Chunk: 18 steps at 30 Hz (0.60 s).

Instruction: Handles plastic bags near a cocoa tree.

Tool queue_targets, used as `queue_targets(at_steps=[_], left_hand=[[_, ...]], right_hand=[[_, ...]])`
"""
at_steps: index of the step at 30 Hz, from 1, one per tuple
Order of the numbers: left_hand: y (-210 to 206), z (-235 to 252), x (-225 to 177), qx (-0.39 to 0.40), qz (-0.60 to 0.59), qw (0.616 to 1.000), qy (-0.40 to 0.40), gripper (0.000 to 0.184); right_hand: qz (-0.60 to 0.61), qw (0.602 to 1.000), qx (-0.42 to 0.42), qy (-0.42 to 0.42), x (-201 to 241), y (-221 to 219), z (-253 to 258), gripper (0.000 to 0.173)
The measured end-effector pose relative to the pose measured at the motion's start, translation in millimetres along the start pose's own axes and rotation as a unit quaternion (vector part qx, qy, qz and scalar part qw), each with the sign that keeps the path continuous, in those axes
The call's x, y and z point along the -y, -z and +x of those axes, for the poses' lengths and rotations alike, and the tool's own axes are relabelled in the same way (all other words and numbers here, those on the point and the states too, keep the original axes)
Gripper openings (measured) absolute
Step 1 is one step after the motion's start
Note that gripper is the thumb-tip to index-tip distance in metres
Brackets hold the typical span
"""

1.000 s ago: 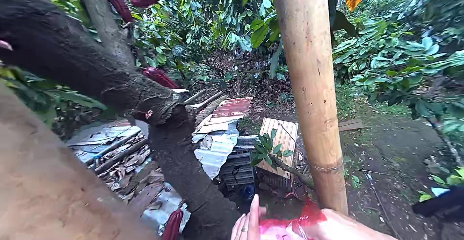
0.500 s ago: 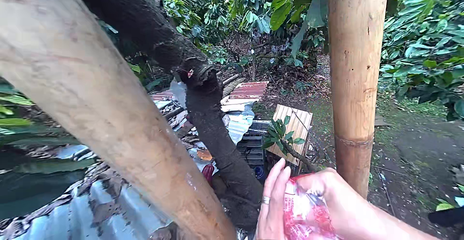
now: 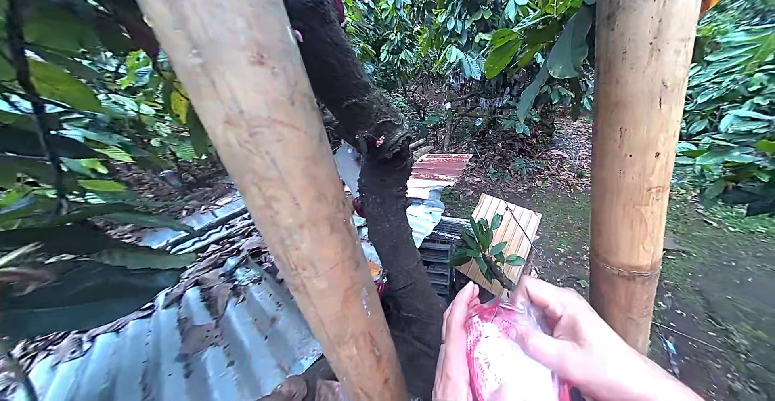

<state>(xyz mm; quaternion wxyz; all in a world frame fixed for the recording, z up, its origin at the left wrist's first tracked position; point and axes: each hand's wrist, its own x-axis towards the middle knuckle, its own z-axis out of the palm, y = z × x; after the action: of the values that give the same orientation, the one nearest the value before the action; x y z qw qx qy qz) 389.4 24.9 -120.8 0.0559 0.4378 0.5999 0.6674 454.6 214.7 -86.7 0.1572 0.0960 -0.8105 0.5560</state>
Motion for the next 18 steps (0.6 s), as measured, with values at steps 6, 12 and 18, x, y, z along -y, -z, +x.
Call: queue_targets(at_steps=[6, 12, 18], left_hand=[[-1.7, 11.4, -30.1, 0.044, 0.070, 0.993, 0.081, 0.075], [-7.8, 3.5, -18.2, 0.022, 0.090, 0.990, 0.106, 0.043], [-2.4, 0.9, -16.7, -0.072, 0.116, 0.988, 0.074, 0.017]], right_hand=[[0.099, 0.987, 0.012, 0.124, 12.5, 0.8, 5.3, 0.004], [0.263, 0.958, -0.017, 0.110, 28.7, 7.6, 15.0, 0.012], [0.041, 0.998, -0.035, 0.028, 27.0, 7.9, -11.6, 0.048]])
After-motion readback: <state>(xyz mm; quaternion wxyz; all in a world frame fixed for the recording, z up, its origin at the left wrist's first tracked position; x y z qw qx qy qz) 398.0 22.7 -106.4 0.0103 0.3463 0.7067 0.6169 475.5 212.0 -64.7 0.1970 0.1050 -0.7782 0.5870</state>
